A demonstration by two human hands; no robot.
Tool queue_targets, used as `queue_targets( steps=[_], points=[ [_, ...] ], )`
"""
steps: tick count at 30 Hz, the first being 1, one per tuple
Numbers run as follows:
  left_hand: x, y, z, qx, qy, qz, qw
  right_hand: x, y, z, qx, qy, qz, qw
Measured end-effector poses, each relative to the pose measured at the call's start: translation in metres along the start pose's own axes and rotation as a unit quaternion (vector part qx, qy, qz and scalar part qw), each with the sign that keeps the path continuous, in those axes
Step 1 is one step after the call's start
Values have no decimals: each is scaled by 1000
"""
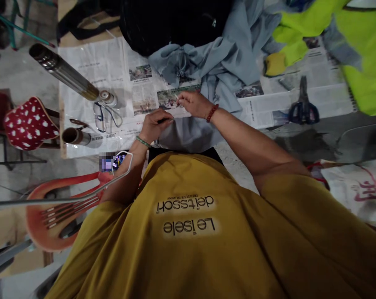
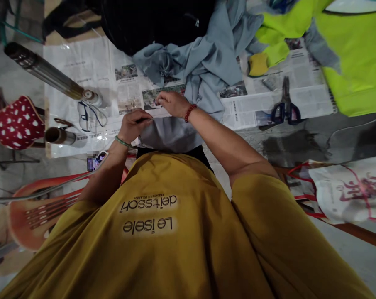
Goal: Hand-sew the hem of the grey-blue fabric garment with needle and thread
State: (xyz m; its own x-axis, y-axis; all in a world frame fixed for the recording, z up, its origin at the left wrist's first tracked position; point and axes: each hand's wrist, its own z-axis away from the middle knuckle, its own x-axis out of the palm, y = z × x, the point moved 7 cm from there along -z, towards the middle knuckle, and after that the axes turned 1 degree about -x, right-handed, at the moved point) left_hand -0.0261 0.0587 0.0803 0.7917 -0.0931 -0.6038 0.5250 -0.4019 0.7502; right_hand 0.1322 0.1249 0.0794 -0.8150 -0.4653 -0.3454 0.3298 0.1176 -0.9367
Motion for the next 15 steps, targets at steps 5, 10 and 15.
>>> queue_targets(
  steps=[5, 10, 15],
  points=[
    [2, 7, -13, 6, -5, -2, 1000, -62, -3, 8, -38, 148, 36, 988],
    [15, 43, -27, 53, -48, -8, 997, -48, -2, 21, 17, 87, -93, 992],
    [6, 50, -29, 38, -34, -17, 999, -43, -5, 29, 35, 83, -84, 992]
  ],
)
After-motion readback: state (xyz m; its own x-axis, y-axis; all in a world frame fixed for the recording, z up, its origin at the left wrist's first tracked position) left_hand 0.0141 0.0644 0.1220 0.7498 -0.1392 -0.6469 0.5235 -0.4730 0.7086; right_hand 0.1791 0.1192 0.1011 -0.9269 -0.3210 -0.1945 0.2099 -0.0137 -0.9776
